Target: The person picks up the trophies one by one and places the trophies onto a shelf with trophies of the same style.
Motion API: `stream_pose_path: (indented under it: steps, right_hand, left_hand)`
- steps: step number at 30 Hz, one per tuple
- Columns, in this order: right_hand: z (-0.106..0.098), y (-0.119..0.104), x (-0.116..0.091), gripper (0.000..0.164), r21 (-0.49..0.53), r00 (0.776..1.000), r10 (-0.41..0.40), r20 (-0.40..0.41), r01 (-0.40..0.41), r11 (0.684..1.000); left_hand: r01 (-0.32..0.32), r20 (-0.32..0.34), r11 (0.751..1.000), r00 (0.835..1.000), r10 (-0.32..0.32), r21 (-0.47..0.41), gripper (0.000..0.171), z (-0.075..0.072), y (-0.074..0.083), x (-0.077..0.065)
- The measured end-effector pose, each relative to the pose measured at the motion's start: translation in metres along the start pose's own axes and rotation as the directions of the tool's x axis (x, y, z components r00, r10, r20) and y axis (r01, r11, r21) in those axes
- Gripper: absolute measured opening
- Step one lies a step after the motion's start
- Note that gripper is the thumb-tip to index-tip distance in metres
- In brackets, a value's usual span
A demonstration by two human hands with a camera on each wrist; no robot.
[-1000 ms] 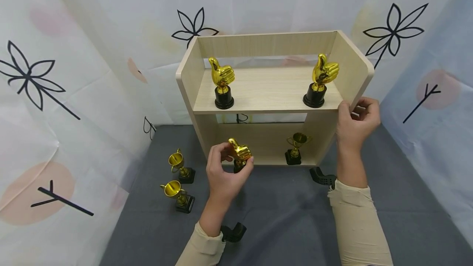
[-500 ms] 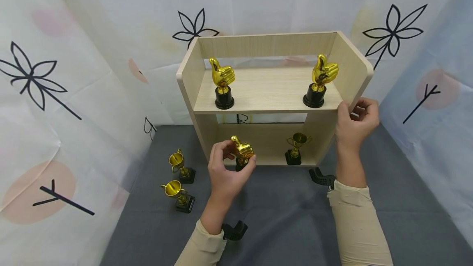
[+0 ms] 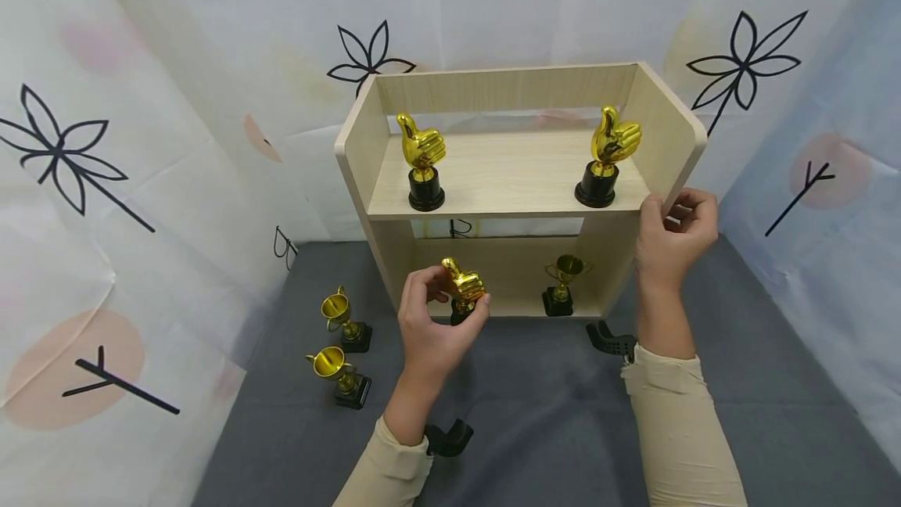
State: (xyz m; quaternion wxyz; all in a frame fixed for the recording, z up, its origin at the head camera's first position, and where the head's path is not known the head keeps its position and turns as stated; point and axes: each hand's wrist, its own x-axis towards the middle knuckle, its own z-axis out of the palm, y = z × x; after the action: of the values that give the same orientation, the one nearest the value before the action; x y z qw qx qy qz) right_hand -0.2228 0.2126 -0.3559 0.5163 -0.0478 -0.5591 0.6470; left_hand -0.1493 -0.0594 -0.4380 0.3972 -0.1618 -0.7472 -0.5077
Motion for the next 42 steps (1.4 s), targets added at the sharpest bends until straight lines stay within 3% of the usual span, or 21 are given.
stream_pose_path:
  steps: [25, 31, 42]
  right_hand:
    - [-0.001, 0.002, -0.001, 0.015, -0.022, 1.0, -0.019, 0.001, 0.019, 1.0]
    - [-0.003, 0.015, 0.004, 0.011, -0.028, 1.0, 0.003, -0.015, -0.004, 1.0]
    - [0.0, 0.0, -0.002, 0.01, 0.0, 0.999, -0.04, 0.004, 0.04, 0.999]
  left_hand:
    - [-0.021, -0.006, 1.0, 1.0, 0.021, -0.003, 0.055, 0.004, 0.008, 0.014]
    - [-0.032, -0.005, 0.999, 0.999, 0.032, -0.005, 0.056, 0.006, 0.009, 0.017]
    - [-0.063, -0.021, 0.998, 0.998, 0.063, -0.018, 0.055, 0.005, 0.012, 0.026]
